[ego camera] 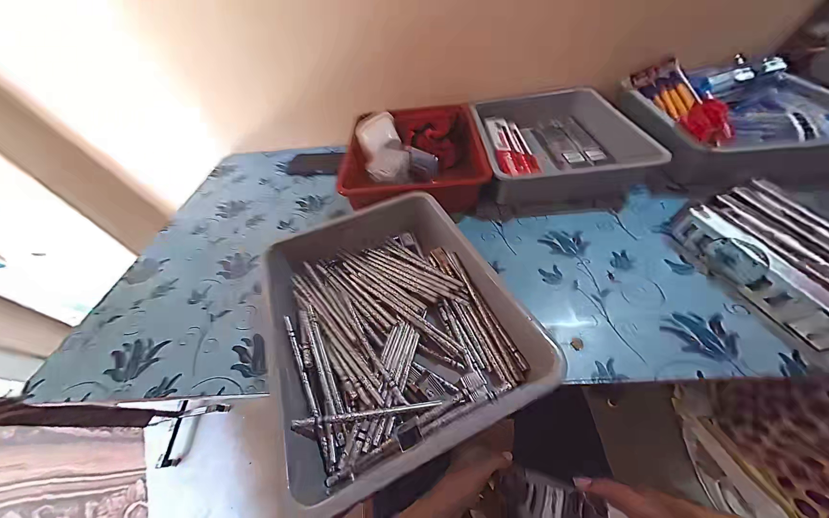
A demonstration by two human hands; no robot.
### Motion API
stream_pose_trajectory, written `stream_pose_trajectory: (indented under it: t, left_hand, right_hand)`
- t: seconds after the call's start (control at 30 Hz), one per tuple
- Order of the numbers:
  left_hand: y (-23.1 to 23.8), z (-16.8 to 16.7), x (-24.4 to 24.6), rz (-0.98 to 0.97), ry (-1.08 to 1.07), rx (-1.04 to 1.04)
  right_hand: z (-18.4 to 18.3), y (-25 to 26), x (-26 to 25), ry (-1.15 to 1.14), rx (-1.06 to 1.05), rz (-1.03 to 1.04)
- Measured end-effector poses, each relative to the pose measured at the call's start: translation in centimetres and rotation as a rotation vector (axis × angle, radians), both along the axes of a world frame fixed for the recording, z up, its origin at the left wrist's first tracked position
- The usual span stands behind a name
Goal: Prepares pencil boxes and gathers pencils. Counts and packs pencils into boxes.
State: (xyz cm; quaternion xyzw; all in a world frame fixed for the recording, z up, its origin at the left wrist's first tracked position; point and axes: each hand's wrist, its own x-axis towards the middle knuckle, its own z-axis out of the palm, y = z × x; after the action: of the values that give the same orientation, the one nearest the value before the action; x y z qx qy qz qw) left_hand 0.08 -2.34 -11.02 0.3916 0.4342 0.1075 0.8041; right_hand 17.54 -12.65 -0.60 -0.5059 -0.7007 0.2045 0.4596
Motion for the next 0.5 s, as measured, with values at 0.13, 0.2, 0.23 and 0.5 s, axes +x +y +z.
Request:
stream_pose_trajectory:
  t: [0.13, 0.2, 0.23, 0.5]
  left_hand:
    - [-0.7, -0.6, -0.1, -0.051, 0.084, 0.36]
    - [-0.7, -0.5, -0.4, -0.119, 0.206, 0.699]
    - [-0.9, -0.6, -0.6, -0.126, 0.212, 0.876]
    - [-1.6, 1.3, -1.2, -0.174, -0.17, 1.535]
  right_hand:
    - [-0.9, -0.4, 0.1, -0.003, 0.095, -0.15]
    - [-1.1, -0.4, 0.4, -0.014, 0.13, -0.165]
    - [-1.1, -0.6, 0.5, -0.03, 0.117, -0.172]
    - [-2.3, -1.3, 0.1, -0.101, -0.032, -0.122]
